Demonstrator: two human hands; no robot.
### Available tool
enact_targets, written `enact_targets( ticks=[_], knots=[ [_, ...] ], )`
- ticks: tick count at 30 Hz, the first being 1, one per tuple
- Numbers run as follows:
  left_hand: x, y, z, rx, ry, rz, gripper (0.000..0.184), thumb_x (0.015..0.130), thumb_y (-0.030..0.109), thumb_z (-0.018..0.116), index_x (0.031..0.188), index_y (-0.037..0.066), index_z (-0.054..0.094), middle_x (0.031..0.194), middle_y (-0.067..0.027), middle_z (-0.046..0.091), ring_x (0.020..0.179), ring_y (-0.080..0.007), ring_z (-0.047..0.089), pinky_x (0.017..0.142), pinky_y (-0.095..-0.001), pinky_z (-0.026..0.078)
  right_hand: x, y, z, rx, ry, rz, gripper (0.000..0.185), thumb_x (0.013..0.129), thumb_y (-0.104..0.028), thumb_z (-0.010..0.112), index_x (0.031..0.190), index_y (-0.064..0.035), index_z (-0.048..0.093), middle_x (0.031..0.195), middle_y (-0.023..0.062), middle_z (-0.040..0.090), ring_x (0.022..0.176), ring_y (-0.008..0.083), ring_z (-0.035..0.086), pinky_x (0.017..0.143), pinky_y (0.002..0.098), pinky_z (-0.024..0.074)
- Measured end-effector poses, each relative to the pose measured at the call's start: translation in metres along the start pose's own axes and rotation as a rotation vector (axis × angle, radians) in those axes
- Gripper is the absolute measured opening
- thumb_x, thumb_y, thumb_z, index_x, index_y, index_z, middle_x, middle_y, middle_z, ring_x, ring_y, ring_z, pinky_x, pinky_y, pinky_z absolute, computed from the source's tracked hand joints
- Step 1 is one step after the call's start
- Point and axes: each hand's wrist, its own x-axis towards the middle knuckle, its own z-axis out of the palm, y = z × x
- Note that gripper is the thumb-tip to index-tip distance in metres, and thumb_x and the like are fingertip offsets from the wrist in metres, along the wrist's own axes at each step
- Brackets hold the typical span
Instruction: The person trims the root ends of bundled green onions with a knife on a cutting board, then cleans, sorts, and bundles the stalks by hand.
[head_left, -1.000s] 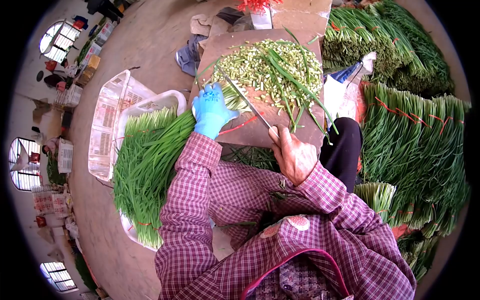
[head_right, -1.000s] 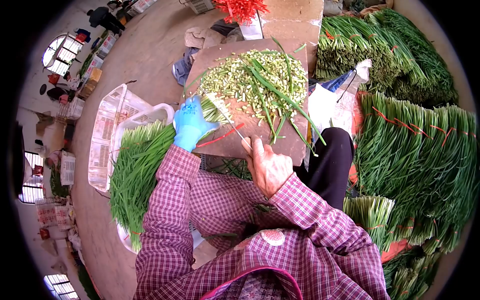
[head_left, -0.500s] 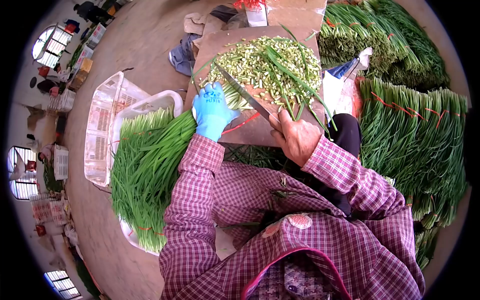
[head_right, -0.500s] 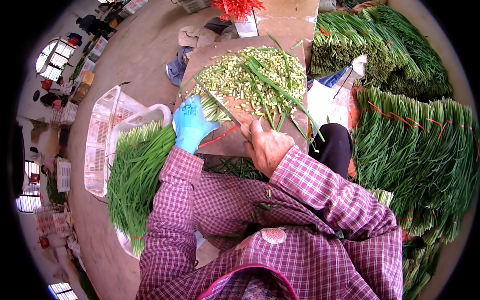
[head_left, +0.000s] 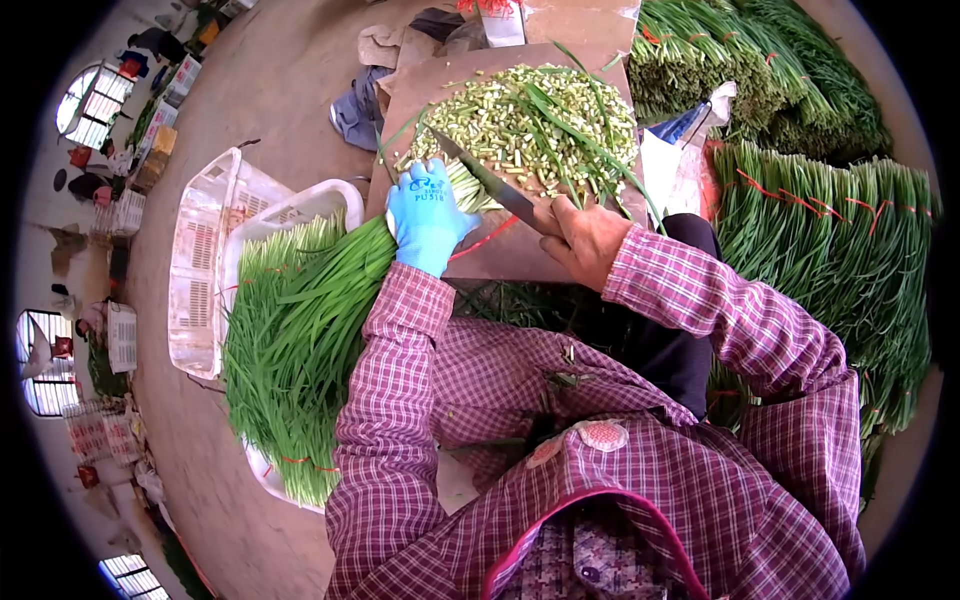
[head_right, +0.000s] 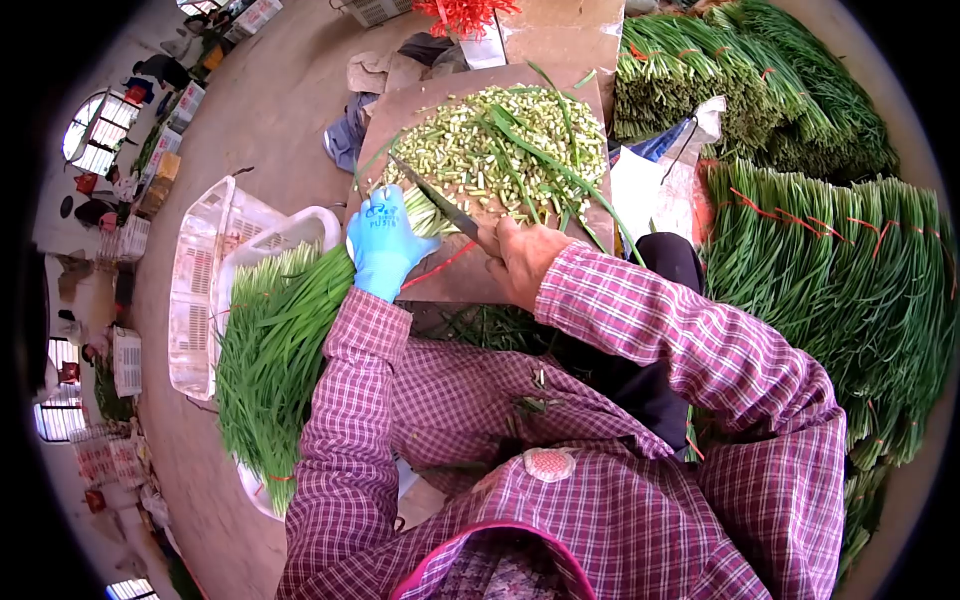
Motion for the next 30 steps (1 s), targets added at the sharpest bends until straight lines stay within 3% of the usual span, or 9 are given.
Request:
enact_targets(
  ticks=[6,8,12,14,16,18,23,28,30],
  knots=[
    [0.001,0.002,-0.002,0.005,0.013,0.027,0.078,0.059,0.045,0.086,0.116,0.005,0.051,0.108,-0.0117,0.060,0.103,-0.0272,0.061,0.086,-0.0416,0.049,0.042,0.012,0.049,0.016,0.113,-0.054,0.036,0.092,-0.028,0.057,0.104,0.0037,0.046,0.083,0.0264,0.064,0.081,0.0440,0.064,0.075,0.0508,0.0504],
    [0.002,0.003,-0.004,0.007,-0.032,-0.016,0.078,0.059,0.046,0.086,0.116,0.005,0.051,0.108,-0.0118,0.060,0.103,-0.0274,0.061,0.086,-0.0415,0.049,0.047,0.010,0.053,0.041,0.093,0.077,0.035,0.091,-0.028,0.058,0.105,0.0030,0.047,0.083,0.0265,0.065,0.080,0.0440,0.065,0.075,0.0501,0.0518],
    [0.001,0.001,-0.009,-0.021,-0.046,0.007,0.078,0.059,0.047,0.085,0.116,0.005,0.052,0.110,-0.0136,0.061,0.105,-0.0284,0.061,0.087,-0.0417,0.049,0.020,0.004,0.034,-0.020,0.041,0.077,0.037,0.089,-0.028,0.059,0.107,0.0011,0.048,0.084,0.0264,0.066,0.080,0.0434,0.066,0.075,0.0505,0.0529],
    [0.000,0.000,-0.003,-0.022,-0.048,-0.008,0.078,0.059,0.047,0.086,0.116,0.005,0.051,0.110,-0.0141,0.061,0.105,-0.0286,0.061,0.087,-0.0418,0.049,0.014,0.003,0.036,-0.056,-0.070,0.212,0.037,0.092,-0.028,0.053,0.116,0.0004,0.050,0.092,0.0253,0.068,0.087,0.0408,0.068,0.078,0.0506,0.0547],
    [0.001,0.002,-0.001,-0.012,-0.029,-0.023,0.078,0.060,0.047,0.086,0.116,0.005,0.051,0.110,-0.0145,0.062,0.106,-0.0288,0.060,0.087,-0.0420,0.048,0.029,0.002,0.052,-0.038,-0.022,0.265,0.035,0.093,-0.026,0.049,0.116,0.0008,0.052,0.091,0.0267,0.068,0.089,0.0418,0.068,0.081,0.0515,0.0536],
    [0.003,0.003,-0.007,-0.002,-0.072,-0.027,0.079,0.060,0.047,0.085,0.117,0.004,0.051,0.110,-0.0155,0.061,0.106,-0.0293,0.060,0.088,-0.0426,0.048,0.054,0.007,0.074,-0.004,0.143,0.187,0.035,0.090,-0.025,0.055,0.115,-0.0012,0.049,0.093,0.0249,0.067,0.087,0.0414,0.067,0.078,0.0512,0.0535],
    [0.003,-0.004,0.004,-0.036,0.003,-0.038,0.080,0.055,0.046,0.086,0.116,0.005,0.053,0.111,-0.0163,0.063,0.103,-0.0323,0.062,0.086,-0.0425,0.051,0.061,0.006,0.060,-0.011,0.073,0.215,0.031,0.100,-0.023,0.036,0.108,-0.0016,0.057,0.099,0.0248,0.068,0.097,0.0395,0.066,0.084,0.0507,0.0526],
    [0.002,-0.002,-0.003,-0.047,-0.002,-0.047,0.086,0.056,0.048,0.086,0.122,0.004,0.052,0.114,-0.0178,0.061,0.106,-0.0328,0.061,0.088,-0.0429,0.050,0.012,0.023,0.050,-0.265,0.111,0.129,0.020,0.093,-0.016,0.049,0.109,-0.0042,0.051,0.087,0.0192,0.070,0.083,0.0345,0.071,0.073,0.0482,0.0555],
    [-0.001,0.000,-0.001,-0.013,0.027,-0.041,0.090,0.056,0.049,0.086,0.124,0.003,0.051,0.117,-0.0184,0.060,0.107,-0.0335,0.060,0.090,-0.0437,0.049,0.023,0.039,0.061,-0.353,0.174,0.110,0.023,0.095,-0.025,0.048,0.109,-0.0068,0.046,0.080,0.0171,0.070,0.068,0.0330,0.070,0.059,0.0463,0.0547]
  ],
)
